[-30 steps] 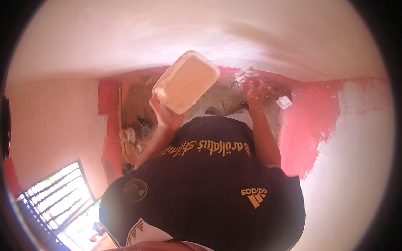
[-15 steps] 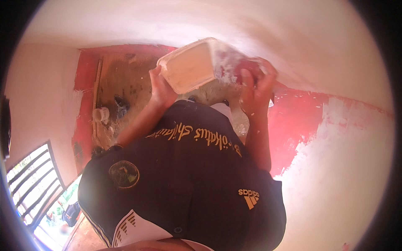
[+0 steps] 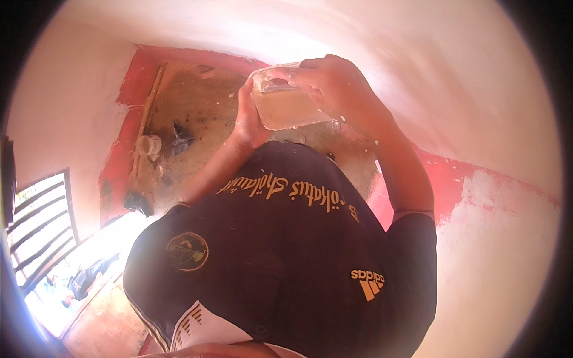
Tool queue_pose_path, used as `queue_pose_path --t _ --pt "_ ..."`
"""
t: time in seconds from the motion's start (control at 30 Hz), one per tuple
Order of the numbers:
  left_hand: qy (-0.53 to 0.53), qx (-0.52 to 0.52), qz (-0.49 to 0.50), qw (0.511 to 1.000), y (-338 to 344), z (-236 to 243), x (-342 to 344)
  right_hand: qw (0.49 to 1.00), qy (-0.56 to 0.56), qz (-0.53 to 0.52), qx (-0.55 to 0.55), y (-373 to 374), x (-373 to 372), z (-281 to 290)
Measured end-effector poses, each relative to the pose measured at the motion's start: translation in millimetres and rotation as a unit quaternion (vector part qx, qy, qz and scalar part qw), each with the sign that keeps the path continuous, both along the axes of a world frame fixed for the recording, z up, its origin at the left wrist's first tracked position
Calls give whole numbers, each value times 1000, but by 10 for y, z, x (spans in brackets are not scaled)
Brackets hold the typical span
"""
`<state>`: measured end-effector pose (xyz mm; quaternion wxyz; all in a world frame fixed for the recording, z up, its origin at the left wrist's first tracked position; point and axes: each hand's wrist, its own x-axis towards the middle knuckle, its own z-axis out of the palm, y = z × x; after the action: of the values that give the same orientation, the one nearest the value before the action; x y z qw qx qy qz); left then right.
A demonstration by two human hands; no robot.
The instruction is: The person applies a white plaster-like substance to a red-painted wall using a putty knife. They repeatedly scoop the substance from a plastic container onto the knife and smooth it over various parts of the wall's surface.
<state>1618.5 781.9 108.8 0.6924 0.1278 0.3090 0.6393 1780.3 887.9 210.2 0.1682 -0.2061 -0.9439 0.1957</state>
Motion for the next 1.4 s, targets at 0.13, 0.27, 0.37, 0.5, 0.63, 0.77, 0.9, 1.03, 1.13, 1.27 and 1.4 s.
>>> queue_pose_path --t 0.13,0.27,0.37,0.5,0.63,0.77,0.9,1.03,1.13,1.27,1.4 --pt "19 25 29 999 -95 -7 -252 999 13 31 18 -51 -309 -128" --pt "13 26 27 999 -221 -14 -412 999 0 35 40 -104 -475 -93" --pt "29 26 31 999 -309 3 -441 999 -32 37 22 -150 -520 -88" --pt "11 34 30 999 -367 80 -402 999 -6 50 16 -168 -516 -133" --pt "21 18 38 999 -366 127 -353 998 -16 51 26 -166 -464 -127" --pt "17 3 42 999 -327 141 -309 998 -41 54 -16 -158 -425 -119" --pt "9 -2 37 999 -325 -17 -391 996 27 86 -10 -201 -493 -221" --pt "8 9 38 999 -376 -116 -434 994 22 106 -26 -290 -583 -214" --pt "36 10 56 998 -416 -95 -467 994 4 99 -41 -302 -630 -175" --pt "14 16 47 999 -485 -82 -517 995 -18 92 -38 -314 -690 -173" --pt "22 1 54 998 -528 -122 -537 994 -18 102 -36 -386 -750 -253"
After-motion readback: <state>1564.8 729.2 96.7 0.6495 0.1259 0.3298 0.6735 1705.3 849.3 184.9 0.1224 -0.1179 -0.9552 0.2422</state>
